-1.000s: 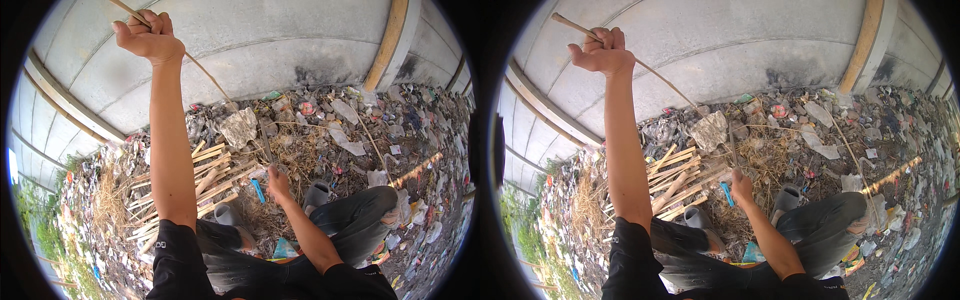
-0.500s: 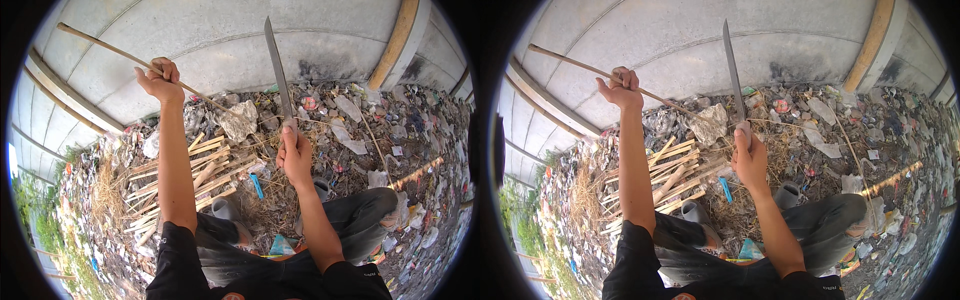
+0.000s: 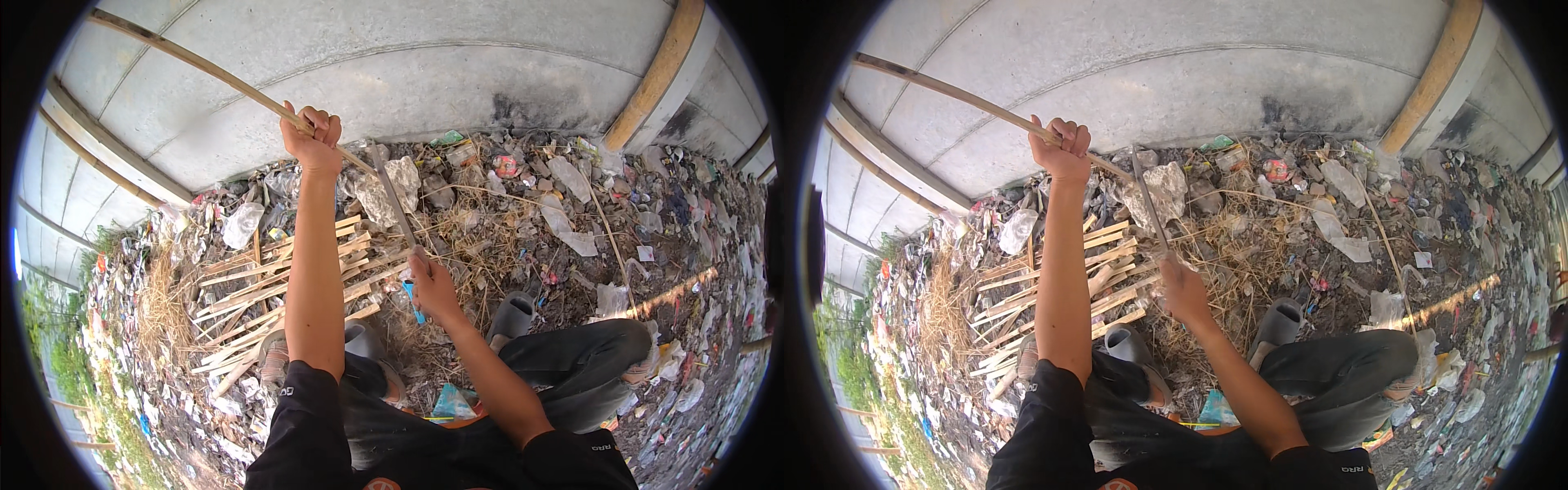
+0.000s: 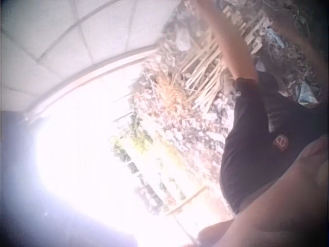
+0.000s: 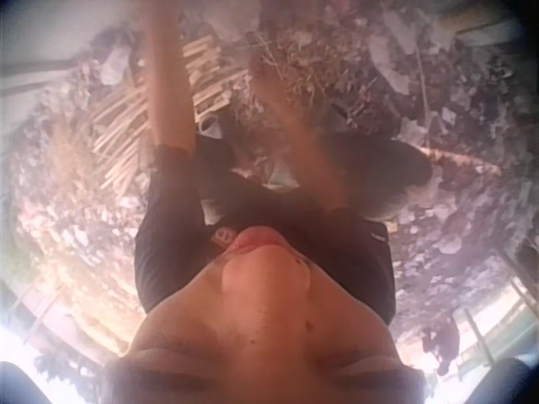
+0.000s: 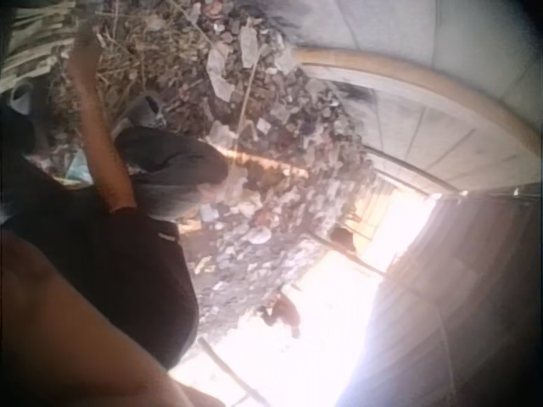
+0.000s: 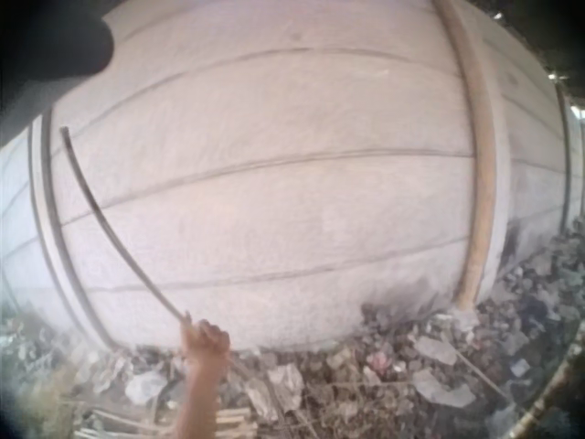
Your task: The person sits on the ground and uses a knife to shave the outer layer off a long bamboo stick. They hold the stick with one hand and scrape the blade along its length to remove the bark, creating thin shavings that fall to the ground.
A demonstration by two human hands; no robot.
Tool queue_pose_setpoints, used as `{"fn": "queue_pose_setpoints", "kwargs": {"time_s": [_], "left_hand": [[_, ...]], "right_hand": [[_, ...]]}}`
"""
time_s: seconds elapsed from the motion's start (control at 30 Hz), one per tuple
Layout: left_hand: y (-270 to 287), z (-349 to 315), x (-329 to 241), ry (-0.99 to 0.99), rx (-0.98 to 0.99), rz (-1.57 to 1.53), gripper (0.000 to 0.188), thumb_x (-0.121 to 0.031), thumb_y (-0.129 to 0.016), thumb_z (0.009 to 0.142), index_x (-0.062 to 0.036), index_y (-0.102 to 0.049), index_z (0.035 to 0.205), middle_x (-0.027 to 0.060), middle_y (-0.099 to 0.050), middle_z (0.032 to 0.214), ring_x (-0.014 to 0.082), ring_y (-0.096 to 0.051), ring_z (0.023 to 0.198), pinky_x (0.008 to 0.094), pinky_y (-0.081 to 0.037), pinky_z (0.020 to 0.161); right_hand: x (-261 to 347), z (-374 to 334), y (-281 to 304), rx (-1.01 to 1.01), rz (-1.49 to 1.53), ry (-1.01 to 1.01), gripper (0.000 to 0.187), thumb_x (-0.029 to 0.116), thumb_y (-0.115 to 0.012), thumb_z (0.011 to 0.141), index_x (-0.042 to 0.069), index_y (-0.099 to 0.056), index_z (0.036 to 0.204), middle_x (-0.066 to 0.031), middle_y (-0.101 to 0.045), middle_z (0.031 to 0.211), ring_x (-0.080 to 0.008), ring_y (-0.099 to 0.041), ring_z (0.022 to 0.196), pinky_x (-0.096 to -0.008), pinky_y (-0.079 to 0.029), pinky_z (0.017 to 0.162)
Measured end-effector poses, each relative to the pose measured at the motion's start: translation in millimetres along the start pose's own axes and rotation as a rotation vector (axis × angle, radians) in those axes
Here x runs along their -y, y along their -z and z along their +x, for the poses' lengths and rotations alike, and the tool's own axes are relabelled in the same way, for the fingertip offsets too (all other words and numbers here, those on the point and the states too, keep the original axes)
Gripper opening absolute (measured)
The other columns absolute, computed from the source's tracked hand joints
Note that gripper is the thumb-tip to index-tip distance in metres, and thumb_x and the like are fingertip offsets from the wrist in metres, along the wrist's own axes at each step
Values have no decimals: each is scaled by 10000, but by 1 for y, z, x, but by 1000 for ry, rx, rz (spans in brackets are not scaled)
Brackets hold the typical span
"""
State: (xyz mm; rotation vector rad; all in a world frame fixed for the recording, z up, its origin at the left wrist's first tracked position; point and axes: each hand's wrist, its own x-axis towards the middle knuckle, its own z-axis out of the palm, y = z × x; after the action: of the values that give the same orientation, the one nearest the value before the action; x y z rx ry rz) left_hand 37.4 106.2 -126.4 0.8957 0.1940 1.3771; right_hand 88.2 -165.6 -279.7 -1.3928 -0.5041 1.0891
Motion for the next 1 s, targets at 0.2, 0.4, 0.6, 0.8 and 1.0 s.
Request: {"fn": "queue_pose_setpoints", "kwargs": {"time_s": [0.2, 0.4, 0.6, 0.8, 1.0], "left_hand": [[-8, 4, 14, -169, -217, 23, 543, -480, -429, 994, -119, -406, 590, -2, -279, 493, 117, -134, 454, 304, -123, 445], [-37, -4, 30, -223, -238, 18, 499, -350, -490, 990, -77, -391, 584, -4, -303, 491, 94, -206, 425, 297, -183, 442], [-35, -2, 49, -166, -63, -5, 325, -251, -455, 931, -96, -435, 645, 7, -371, 541, 104, -207, 438, 289, -187, 433], [-47, -4, 54, -149, -77, 32, 299, -250, -496, 888, -85, -464, 641, 8, -363, 496, 116, -240, 423, 288, -178, 440], [-37, 18, 52, -206, -258, 7, 428, -378, -471, 952, -100, -437, 629, -8, -323, 491, 118, -232, 429, 293, -158, 445]], "right_hand": [[102, 13, -2, -60, 55, 64, 435, 462, -560, 1048, 104, -496, 809, 29, -412, 581, -80, -418, 456, -279, -391, 448], [125, -10, -23, -131, 286, 839, 377, 351, -496, 1081, 102, -437, 804, 22, -426, 603, -71, -390, 460, -259, -396, 458], [-21, 15, 26, -219, 91, -317, 351, 378, -585, 1046, 90, -513, 857, 34, -385, 586, -80, -410, 466, -304, -391, 452], [82, 6, 40, -251, 301, 124, 390, 419, -580, 1041, 100, -504, 830, 23, -413, 589, -85, -407, 470, -311, -401, 458], [39, 1, -16, -233, 282, 771, 428, 418, -488, 1072, 58, -514, 842, -12, -448, 603, -116, -440, 487, -294, -372, 455]]}}
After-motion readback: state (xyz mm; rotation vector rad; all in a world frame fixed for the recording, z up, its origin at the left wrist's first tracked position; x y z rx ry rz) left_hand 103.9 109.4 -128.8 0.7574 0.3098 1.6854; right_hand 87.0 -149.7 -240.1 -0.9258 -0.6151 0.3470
